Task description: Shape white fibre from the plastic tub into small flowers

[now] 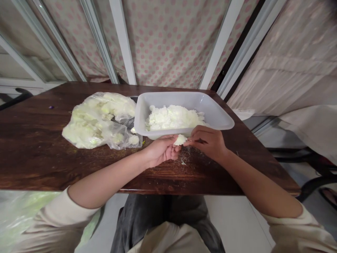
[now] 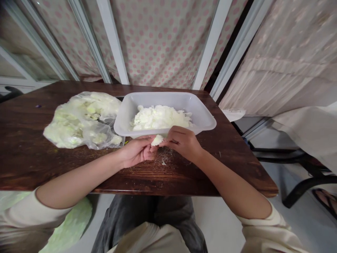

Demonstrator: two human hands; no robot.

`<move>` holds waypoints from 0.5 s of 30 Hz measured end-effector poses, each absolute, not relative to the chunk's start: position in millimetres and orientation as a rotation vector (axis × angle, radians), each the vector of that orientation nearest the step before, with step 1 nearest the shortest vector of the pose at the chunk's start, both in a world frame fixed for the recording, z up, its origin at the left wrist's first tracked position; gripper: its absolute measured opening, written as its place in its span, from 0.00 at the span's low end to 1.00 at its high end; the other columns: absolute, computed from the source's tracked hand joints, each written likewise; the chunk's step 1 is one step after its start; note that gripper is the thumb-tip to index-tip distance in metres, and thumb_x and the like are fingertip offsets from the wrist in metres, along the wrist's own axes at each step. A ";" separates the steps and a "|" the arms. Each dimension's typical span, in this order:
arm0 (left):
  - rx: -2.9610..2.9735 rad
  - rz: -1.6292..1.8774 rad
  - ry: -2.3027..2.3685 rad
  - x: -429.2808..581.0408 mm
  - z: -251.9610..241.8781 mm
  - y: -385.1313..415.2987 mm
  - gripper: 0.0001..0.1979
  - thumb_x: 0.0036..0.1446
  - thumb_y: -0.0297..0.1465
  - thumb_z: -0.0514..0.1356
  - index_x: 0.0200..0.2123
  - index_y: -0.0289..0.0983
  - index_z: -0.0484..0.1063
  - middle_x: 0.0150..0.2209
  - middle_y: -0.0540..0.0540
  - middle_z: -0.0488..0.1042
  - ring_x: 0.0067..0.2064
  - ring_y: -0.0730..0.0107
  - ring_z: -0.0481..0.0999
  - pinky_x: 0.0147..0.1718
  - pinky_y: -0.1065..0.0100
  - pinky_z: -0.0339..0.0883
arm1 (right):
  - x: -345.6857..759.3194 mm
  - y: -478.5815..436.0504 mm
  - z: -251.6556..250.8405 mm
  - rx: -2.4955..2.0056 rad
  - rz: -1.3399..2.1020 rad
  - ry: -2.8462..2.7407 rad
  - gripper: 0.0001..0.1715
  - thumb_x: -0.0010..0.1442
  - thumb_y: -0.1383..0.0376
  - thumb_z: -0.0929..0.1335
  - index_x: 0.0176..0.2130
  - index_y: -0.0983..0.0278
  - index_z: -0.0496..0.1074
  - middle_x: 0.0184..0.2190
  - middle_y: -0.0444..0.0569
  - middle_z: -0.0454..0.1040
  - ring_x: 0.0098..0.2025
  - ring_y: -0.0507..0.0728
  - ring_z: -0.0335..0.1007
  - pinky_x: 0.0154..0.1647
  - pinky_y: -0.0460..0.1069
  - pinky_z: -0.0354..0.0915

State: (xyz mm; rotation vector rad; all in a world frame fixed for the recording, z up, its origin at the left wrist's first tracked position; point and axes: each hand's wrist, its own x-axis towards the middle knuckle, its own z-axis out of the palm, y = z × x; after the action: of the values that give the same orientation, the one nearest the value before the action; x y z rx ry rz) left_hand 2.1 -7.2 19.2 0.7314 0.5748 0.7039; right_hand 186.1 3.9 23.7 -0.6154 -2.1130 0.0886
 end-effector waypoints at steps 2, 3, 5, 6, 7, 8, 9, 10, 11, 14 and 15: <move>0.742 0.703 0.555 1.6 18.7 -6.9 0.08 0.59 0.30 0.49 0.30 0.32 0.62 0.19 0.51 0.61 0.20 0.82 0.59 0.19 0.77 0.53 | 186.3 4.9 27.1 -0.734 0.233 -2.058 0.07 0.53 0.64 0.69 0.25 0.65 0.71 0.22 0.45 0.72 0.24 0.50 0.68 0.24 0.45 0.63; 0.744 0.703 0.549 1.6 18.5 -6.8 0.08 0.59 0.30 0.49 0.30 0.33 0.62 0.19 0.52 0.61 0.20 0.82 0.59 0.19 0.77 0.53 | 186.5 5.7 28.3 -0.793 0.293 -2.018 0.06 0.53 0.64 0.69 0.27 0.64 0.72 0.22 0.45 0.73 0.24 0.50 0.69 0.24 0.45 0.64; 0.746 0.710 0.544 1.6 18.0 -6.9 0.08 0.59 0.30 0.49 0.30 0.33 0.61 0.19 0.52 0.60 0.19 0.82 0.58 0.19 0.77 0.52 | 187.2 7.3 29.5 -0.877 0.393 -1.926 0.06 0.52 0.63 0.69 0.28 0.64 0.73 0.22 0.44 0.74 0.24 0.51 0.70 0.24 0.45 0.65; 0.748 0.713 0.546 1.7 17.9 -7.1 0.08 0.59 0.30 0.49 0.29 0.33 0.61 0.19 0.52 0.60 0.20 0.82 0.58 0.19 0.77 0.52 | 187.8 8.0 29.6 -0.899 0.428 -1.891 0.06 0.52 0.63 0.69 0.29 0.64 0.73 0.22 0.44 0.74 0.24 0.51 0.70 0.24 0.45 0.65; 0.750 0.715 0.551 1.8 17.8 -7.4 0.08 0.59 0.30 0.49 0.29 0.33 0.61 0.19 0.52 0.60 0.20 0.82 0.58 0.19 0.77 0.52 | 188.5 8.5 29.4 -0.908 0.448 -1.872 0.07 0.52 0.62 0.69 0.29 0.65 0.72 0.22 0.44 0.74 0.24 0.51 0.70 0.24 0.45 0.65; 0.751 0.716 0.560 1.9 18.0 -7.7 0.08 0.59 0.30 0.49 0.29 0.33 0.61 0.19 0.52 0.60 0.20 0.82 0.58 0.19 0.77 0.52 | 189.3 8.7 29.0 -0.910 0.456 -1.871 0.07 0.53 0.62 0.69 0.28 0.65 0.71 0.22 0.44 0.74 0.24 0.51 0.70 0.25 0.45 0.65; 0.750 0.715 0.572 2.0 18.3 -8.1 0.08 0.59 0.30 0.49 0.29 0.34 0.60 0.19 0.52 0.60 0.20 0.82 0.58 0.19 0.77 0.51 | 190.1 8.5 28.5 -0.910 0.453 -1.888 0.08 0.54 0.62 0.68 0.28 0.65 0.69 0.22 0.44 0.73 0.24 0.51 0.69 0.25 0.45 0.64; 0.748 0.714 0.586 2.2 18.7 -8.6 0.08 0.59 0.30 0.49 0.29 0.34 0.60 0.19 0.52 0.60 0.19 0.81 0.58 0.18 0.77 0.51 | 190.9 8.0 28.1 -0.909 0.439 -1.907 0.08 0.55 0.62 0.67 0.28 0.64 0.67 0.21 0.43 0.72 0.24 0.50 0.69 0.24 0.45 0.64; 0.744 0.712 0.601 2.5 19.2 -9.0 0.08 0.59 0.30 0.49 0.29 0.34 0.60 0.19 0.52 0.59 0.19 0.81 0.58 0.18 0.77 0.51 | 191.5 7.3 27.8 -0.903 0.419 -1.925 0.09 0.57 0.62 0.66 0.28 0.64 0.65 0.20 0.43 0.71 0.23 0.50 0.68 0.24 0.45 0.63; 0.741 0.697 0.618 3.6 20.1 -10.2 0.09 0.60 0.31 0.47 0.29 0.34 0.60 0.18 0.52 0.59 0.19 0.80 0.58 0.18 0.76 0.50 | 193.2 5.9 28.1 -0.887 0.302 -1.952 0.10 0.60 0.61 0.62 0.28 0.63 0.60 0.19 0.41 0.67 0.21 0.49 0.64 0.22 0.44 0.60; 0.742 0.690 0.618 4.0 20.0 -10.5 0.10 0.60 0.31 0.47 0.28 0.34 0.60 0.18 0.52 0.59 0.19 0.80 0.58 0.18 0.76 0.50 | 194.5 6.6 28.7 -0.894 0.233 -1.950 0.11 0.61 0.61 0.61 0.28 0.63 0.59 0.19 0.41 0.65 0.21 0.49 0.63 0.22 0.44 0.59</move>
State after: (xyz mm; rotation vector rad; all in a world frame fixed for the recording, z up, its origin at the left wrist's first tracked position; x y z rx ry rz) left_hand 4.0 -10.5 20.0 0.7421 0.6175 0.6903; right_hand 194.5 6.6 28.7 -0.8940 -1.9503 0.2332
